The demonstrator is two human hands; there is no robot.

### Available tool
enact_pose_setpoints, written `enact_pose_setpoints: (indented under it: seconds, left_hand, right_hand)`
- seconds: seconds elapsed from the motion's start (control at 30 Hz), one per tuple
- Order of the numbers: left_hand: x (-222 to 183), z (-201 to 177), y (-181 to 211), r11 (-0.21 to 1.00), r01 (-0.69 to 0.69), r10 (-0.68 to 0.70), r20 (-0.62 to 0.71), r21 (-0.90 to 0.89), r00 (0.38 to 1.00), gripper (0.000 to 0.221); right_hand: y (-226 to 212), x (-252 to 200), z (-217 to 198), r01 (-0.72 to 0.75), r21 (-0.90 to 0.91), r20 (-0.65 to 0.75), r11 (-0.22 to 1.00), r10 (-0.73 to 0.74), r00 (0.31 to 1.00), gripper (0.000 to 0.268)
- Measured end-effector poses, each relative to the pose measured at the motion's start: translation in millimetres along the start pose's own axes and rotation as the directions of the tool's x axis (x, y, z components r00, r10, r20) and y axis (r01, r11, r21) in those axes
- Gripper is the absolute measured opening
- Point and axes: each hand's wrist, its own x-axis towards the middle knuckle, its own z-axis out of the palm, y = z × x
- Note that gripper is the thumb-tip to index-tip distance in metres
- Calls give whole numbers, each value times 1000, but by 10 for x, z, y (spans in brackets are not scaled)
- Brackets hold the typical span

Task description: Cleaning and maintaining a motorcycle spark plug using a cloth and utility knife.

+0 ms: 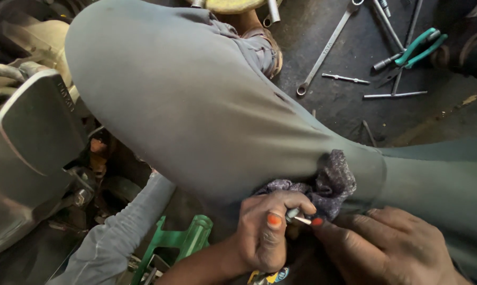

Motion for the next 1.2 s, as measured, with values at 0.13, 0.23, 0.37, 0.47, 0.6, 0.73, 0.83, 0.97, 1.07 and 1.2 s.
enact_pose_setpoints:
  seconds: [0.13,0.23,0.37,0.47,0.6,0.73,0.83,0.97,1.07,1.2]
  left_hand:
    - [32,13,-6,1000,8,-8,-2,-17,1000,61]
    - [-8,-8,-35,999,43,-44,48,20,998,59]
    - [21,-53,6,1000,19,-20,94,17,995,56]
    - [12,-83,-6,999,17,-24,154,45,988,55]
    - [-7,-66,-46,994,-77,65,154,73,986,54]
    - [-58,-53,-99,991,-98,84,141,95,986,54]
    - [-22,-71,-85,993,-82,70,148,81,986,53]
    - [-32,-81,-81,996,-47,35,148,80,988,54]
    - [-51,-107,-111,996,-77,65,198,52,978,54]
    - [-33,-125,-103,998,-51,40,218,44,975,55]
  right_hand:
    - [-16,-6,1,28,-87,46,996,-24,999,36]
    - [68,-37,26,43,-26,53,999,-42,998,38]
    - [181,-123,60,-54,131,124,990,37,992,36]
    - [181,-36,7,-196,257,274,946,124,954,28]
    - [129,104,-110,-315,377,383,871,163,909,24]
    - [120,159,-119,-443,411,471,797,231,851,22]
    - [114,268,-163,-624,371,622,688,316,717,19]
    - [76,398,-231,-713,318,685,624,368,628,18]
    - [71,479,-271,-816,324,769,479,368,522,19]
    - [131,380,-214,-757,442,739,481,284,611,13]
